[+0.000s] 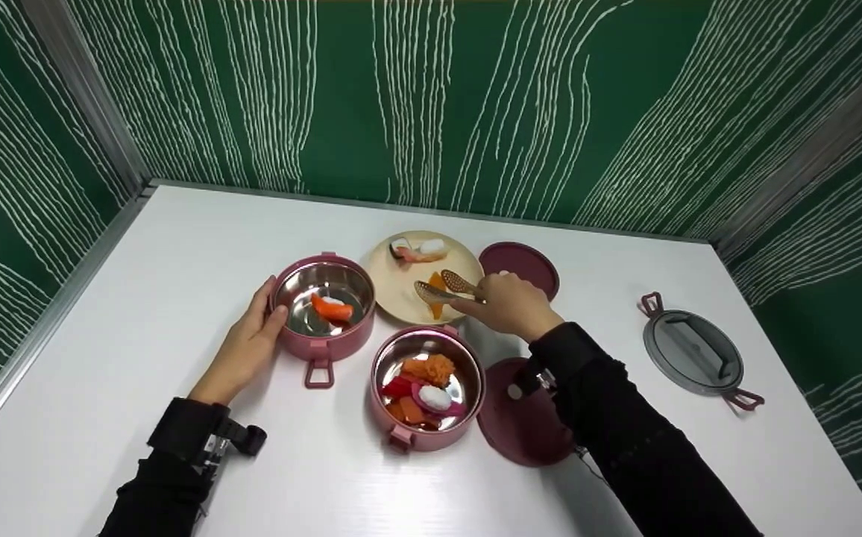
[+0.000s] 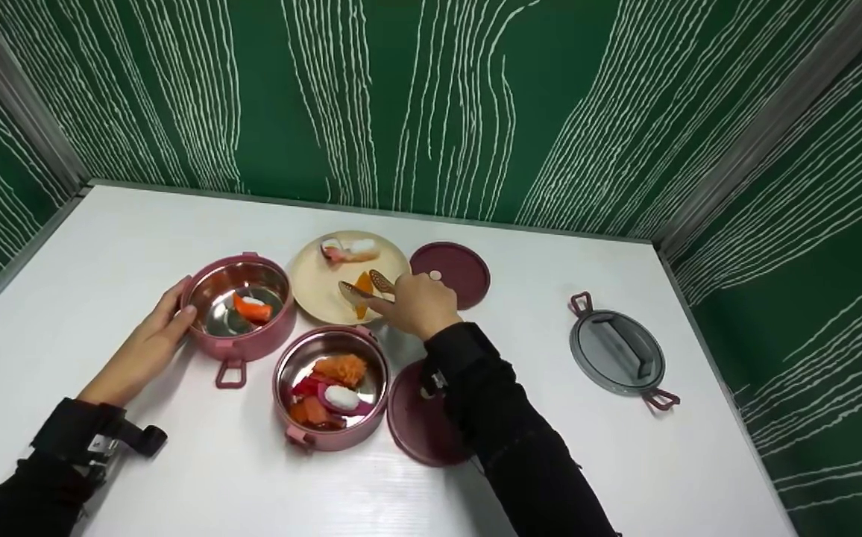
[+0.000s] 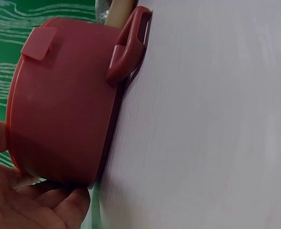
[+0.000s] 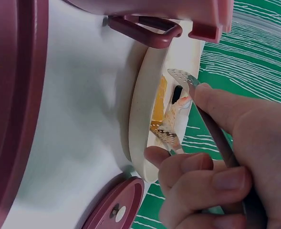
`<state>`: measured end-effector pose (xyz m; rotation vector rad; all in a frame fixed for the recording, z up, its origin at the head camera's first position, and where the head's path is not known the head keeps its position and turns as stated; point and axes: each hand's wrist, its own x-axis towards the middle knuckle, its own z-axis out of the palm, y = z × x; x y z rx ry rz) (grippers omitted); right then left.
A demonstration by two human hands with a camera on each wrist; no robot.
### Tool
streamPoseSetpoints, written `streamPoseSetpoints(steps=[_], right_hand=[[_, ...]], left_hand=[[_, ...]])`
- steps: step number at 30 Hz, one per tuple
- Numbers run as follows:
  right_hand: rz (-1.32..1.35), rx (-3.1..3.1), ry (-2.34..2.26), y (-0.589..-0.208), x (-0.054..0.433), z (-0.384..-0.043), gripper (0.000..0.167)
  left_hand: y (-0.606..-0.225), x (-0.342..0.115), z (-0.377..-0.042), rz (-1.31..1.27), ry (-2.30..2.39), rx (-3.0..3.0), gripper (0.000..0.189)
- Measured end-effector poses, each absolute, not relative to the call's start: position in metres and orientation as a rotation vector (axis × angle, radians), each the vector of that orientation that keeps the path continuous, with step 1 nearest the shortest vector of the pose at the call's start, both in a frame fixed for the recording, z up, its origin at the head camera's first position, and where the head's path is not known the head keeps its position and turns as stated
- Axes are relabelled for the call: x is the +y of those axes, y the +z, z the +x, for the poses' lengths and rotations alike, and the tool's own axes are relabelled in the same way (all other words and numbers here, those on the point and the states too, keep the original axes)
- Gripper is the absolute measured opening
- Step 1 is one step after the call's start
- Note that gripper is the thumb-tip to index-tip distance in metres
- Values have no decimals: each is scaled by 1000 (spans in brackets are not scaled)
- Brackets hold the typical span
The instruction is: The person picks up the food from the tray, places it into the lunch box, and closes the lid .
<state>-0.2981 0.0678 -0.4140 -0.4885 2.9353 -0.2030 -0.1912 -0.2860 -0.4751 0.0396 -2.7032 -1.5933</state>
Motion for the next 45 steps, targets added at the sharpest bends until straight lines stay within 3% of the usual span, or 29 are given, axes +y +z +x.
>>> streamPoseSetpoints(steps=[20,35,45], right_hand=[[-624,3063,-22,-411,59,-286,60],[-731,3132,11,-409,75,-291,38],[-654,3137,-53,-415,74,-289,49]], left_hand=[[-475,-287,-191,53,-1594,-2704,61],[-474,-286,-190,36,-1578,-2717,61],[-473,-286,-191,52,-1586,-2719,61]])
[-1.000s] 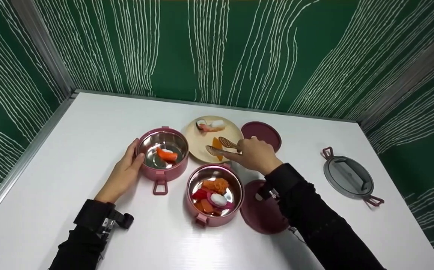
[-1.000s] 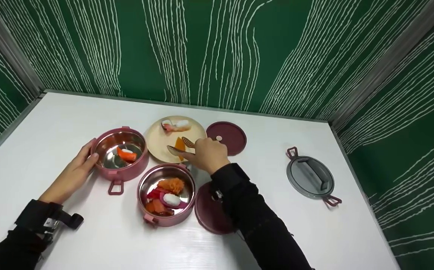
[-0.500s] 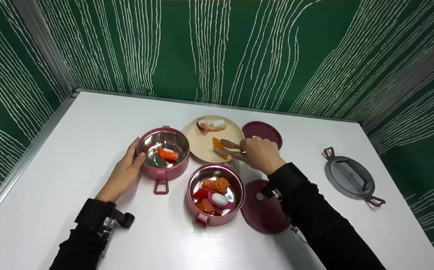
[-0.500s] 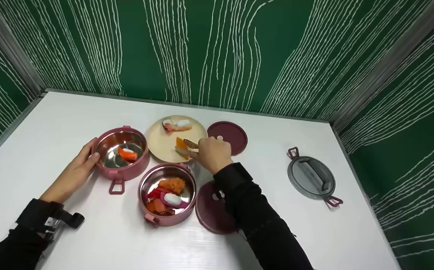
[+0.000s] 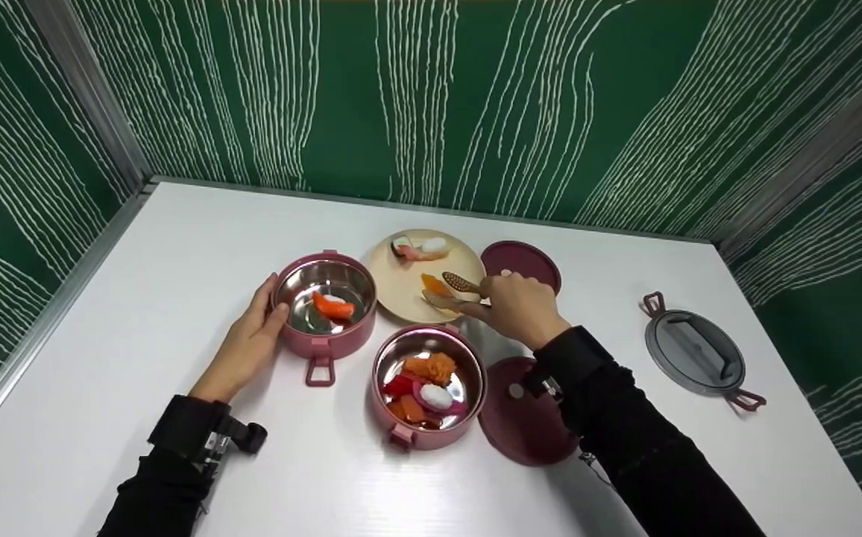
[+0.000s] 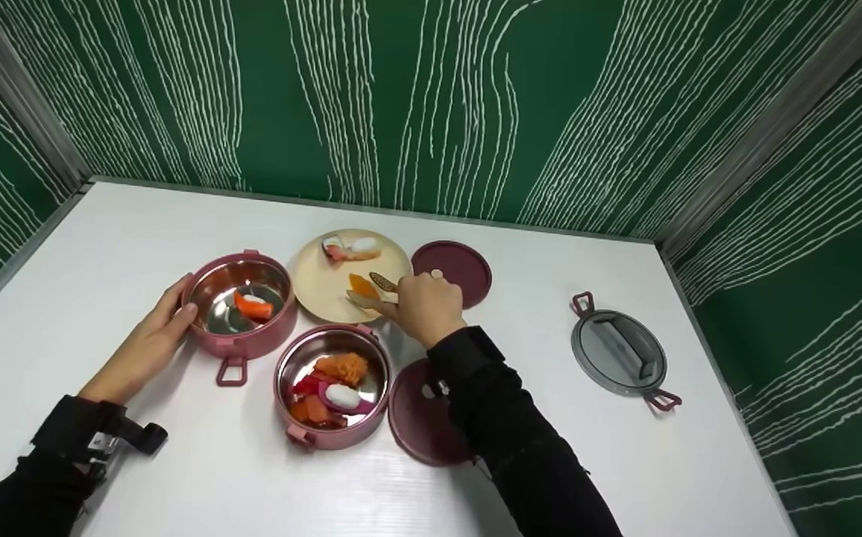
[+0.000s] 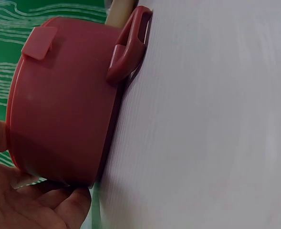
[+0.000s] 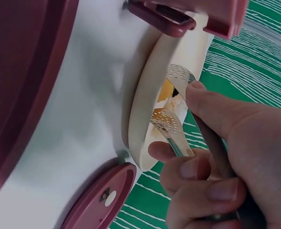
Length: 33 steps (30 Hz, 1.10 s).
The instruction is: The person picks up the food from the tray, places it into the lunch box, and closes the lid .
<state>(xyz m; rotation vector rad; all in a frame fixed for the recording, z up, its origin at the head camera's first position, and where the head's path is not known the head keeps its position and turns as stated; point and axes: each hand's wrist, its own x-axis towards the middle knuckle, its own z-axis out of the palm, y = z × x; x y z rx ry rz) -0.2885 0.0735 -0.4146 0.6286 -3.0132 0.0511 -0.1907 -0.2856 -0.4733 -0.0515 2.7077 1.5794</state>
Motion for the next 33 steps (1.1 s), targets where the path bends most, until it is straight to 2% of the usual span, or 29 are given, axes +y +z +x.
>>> streamPoseSetpoints(steps=[25,33], right_hand=[[697,-2849,62,-430,76,-292,34],[688,-2871,74,-430,77,-292,34]], left_hand=[[-474,-284,-192,-50,1537,2747,60],[-475,-286,-192,-60,1536,2741,60]])
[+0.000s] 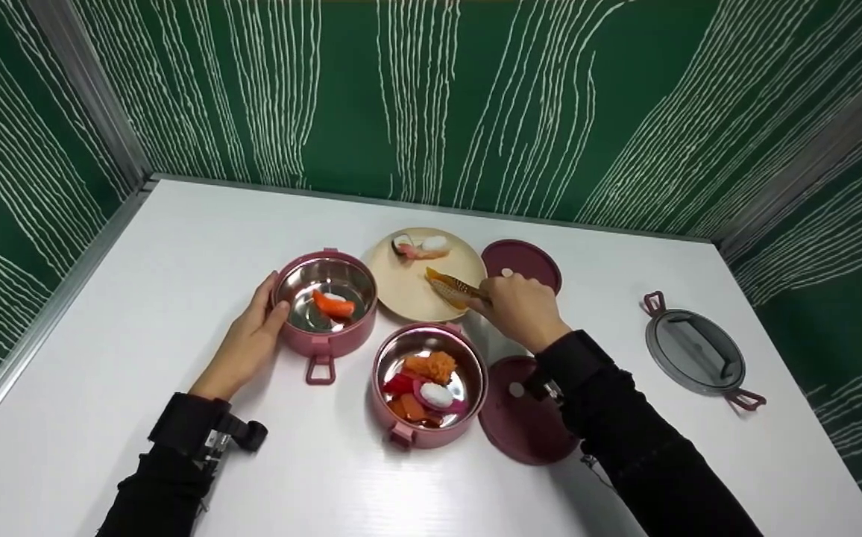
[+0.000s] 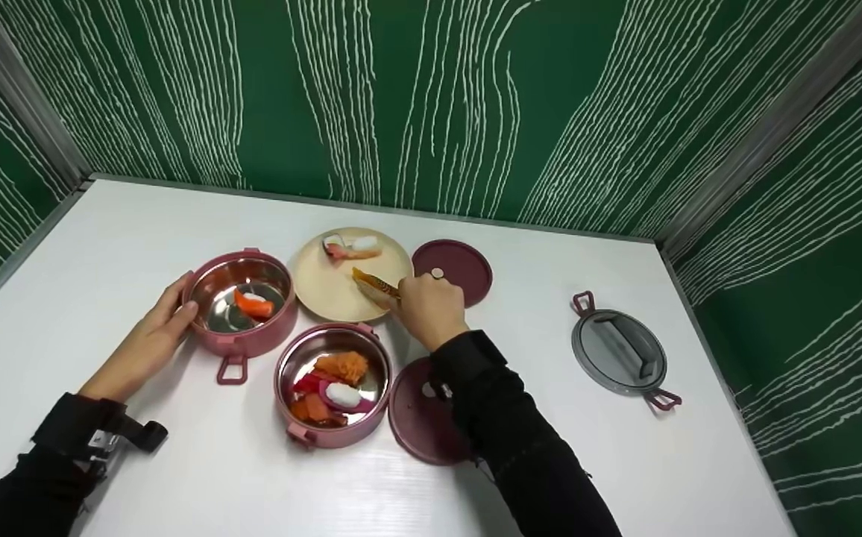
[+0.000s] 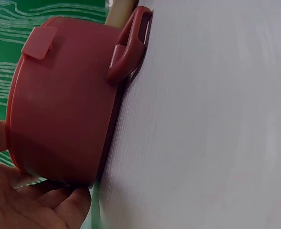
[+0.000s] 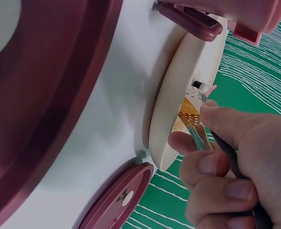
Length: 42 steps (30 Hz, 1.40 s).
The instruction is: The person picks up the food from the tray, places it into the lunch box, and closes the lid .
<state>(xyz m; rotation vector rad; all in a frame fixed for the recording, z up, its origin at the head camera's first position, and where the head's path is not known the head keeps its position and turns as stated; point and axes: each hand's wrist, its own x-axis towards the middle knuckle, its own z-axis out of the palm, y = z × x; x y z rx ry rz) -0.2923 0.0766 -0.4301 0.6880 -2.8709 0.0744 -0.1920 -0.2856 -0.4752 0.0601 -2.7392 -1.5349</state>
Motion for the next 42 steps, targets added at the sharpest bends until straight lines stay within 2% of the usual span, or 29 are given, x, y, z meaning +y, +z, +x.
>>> streamPoseSetpoints(steps=[42], right_hand=[[715,-2859,220,-418,84,-289,29]], left_hand=[[-474,-286,-191,43,-1543,-2727,61]])
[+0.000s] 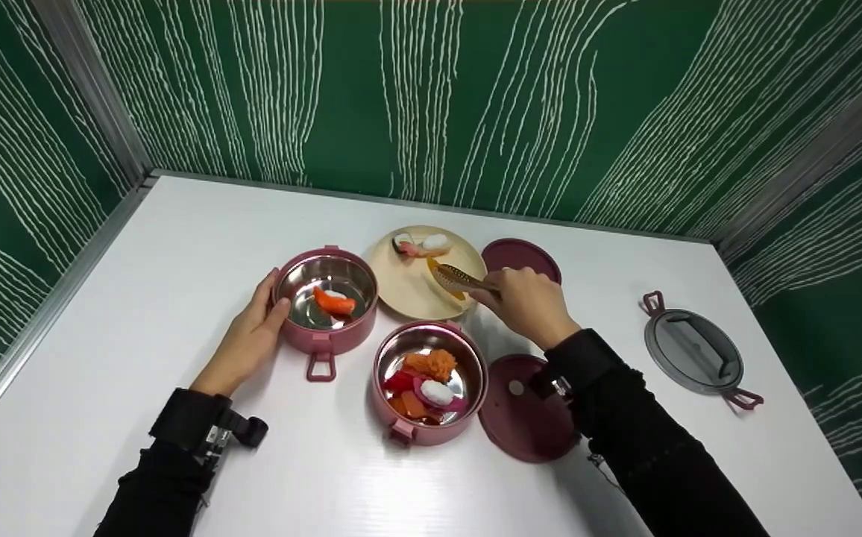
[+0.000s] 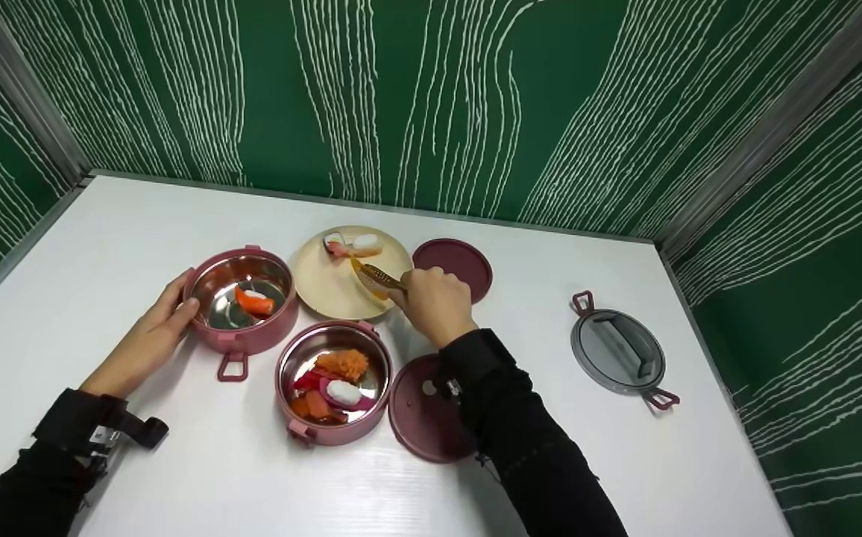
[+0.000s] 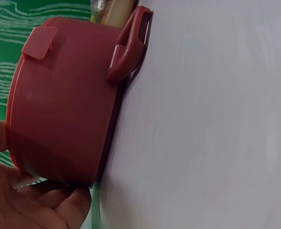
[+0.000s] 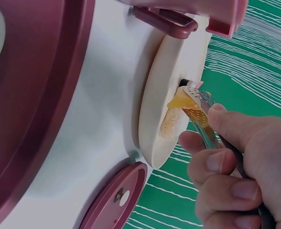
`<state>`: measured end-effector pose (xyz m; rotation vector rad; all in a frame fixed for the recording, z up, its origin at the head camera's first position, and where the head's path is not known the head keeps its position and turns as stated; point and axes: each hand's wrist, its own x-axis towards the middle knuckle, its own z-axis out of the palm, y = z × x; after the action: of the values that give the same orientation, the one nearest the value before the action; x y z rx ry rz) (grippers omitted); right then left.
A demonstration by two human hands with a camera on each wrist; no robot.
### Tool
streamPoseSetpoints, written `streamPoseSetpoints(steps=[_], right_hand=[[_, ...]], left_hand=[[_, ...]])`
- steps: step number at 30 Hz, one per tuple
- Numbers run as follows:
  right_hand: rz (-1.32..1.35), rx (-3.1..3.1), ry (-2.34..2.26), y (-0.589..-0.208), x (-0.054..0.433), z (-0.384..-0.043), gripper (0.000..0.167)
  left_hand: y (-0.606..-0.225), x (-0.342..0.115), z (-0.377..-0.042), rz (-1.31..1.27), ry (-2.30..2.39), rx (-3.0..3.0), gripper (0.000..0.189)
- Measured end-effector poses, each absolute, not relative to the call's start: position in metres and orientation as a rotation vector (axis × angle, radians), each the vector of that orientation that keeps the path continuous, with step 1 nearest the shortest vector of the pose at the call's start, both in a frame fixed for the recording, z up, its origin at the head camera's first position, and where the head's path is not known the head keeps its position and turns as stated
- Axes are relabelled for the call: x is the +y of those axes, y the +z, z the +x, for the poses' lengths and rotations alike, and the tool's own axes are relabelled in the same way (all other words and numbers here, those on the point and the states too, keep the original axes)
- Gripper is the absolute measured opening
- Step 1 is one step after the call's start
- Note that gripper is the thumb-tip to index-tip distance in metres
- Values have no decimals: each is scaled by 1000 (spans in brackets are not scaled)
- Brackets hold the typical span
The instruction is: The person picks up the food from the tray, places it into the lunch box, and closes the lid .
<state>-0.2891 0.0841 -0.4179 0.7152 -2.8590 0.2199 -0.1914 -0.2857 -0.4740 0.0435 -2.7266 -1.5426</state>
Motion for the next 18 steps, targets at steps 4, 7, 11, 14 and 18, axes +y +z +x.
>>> streamPoseSetpoints(steps=[4,7,11,14,18], right_hand=[[728,-2844,229,-415,83,-288,29],[732,-2851,239,-414,82,-287,29],[740,-2852,251,-411,80,-287,29],[749,-2849,263,-409,79,-286,29],[755,-2844,279,-406,79,-286,28]], left_hand=[[-473,-286,-192,37,-1531,-2724,61],[-473,-286,-192,35,-1527,-2720,60],[-474,-286,-192,37,-1523,-2722,60],[-473,-286,-191,40,-1522,-2724,60],[-472,-286,-191,39,-1524,-2725,60]])
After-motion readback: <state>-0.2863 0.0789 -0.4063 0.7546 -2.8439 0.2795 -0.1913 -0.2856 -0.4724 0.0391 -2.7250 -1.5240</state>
